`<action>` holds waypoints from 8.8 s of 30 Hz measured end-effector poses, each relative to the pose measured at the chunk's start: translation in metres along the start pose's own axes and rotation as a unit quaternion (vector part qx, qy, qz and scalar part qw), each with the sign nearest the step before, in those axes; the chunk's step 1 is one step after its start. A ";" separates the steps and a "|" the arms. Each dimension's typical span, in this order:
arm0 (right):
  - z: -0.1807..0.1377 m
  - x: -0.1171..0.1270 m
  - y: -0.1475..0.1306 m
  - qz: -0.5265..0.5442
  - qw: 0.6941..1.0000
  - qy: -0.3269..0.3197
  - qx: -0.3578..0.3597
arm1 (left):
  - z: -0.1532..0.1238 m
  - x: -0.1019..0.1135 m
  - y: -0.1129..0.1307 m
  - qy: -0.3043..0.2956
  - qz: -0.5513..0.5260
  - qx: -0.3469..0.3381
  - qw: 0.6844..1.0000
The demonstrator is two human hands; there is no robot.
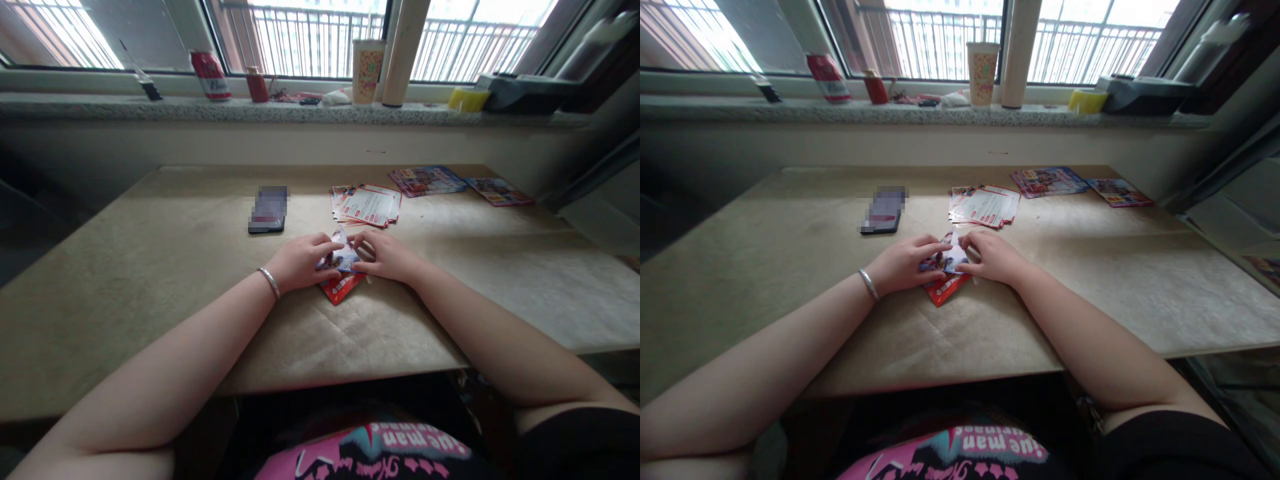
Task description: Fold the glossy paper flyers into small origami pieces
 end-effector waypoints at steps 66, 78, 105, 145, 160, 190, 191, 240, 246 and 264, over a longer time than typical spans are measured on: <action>0.001 0.006 -0.002 -0.202 0.971 0.110 0.059 | 0.000 -0.005 -0.019 -0.017 0.122 0.047 0.991; 0.004 0.003 0.008 -0.197 0.977 0.080 0.019 | 0.003 -0.020 -0.011 -0.091 0.085 0.077 0.989; 0.014 -0.018 0.006 -0.215 0.975 -0.007 0.053 | -0.002 -0.034 -0.023 -0.151 0.028 0.137 0.979; 0.000 0.006 0.012 -0.127 0.989 0.013 0.070 | -0.001 -0.006 0.002 -0.074 0.073 -0.021 0.994; -0.003 0.003 0.002 -0.105 0.986 0.011 0.131 | -0.004 -0.016 -0.012 -0.102 0.048 -0.054 0.992; -0.001 -0.001 -0.005 -0.152 0.980 0.032 0.121 | 0.002 0.003 0.003 -0.002 0.068 -0.040 0.997; -0.001 -0.001 -0.005 -0.144 0.982 0.030 0.119 | 0.002 0.002 0.000 0.000 0.057 -0.029 0.998; 0.007 -0.004 -0.005 -0.143 0.984 0.062 0.090 | 0.002 -0.001 -0.002 -0.037 0.186 -0.002 0.982; 0.007 0.000 -0.005 -0.132 0.982 0.082 0.105 | 0.002 0.000 -0.005 -0.039 0.193 0.006 0.980; 0.010 -0.003 0.004 -0.148 0.981 0.093 0.080 | -0.001 -0.005 -0.019 -0.036 0.155 0.038 0.987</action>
Point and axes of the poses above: each hand's wrist, its own z-axis towards the middle knuckle, its own x-axis out of the back of the hand, y = z × x, the point moved 9 cm from there along z, towards the middle knuckle, and after that the axes turned 8 degrees about -x, right-handed, at the moved point
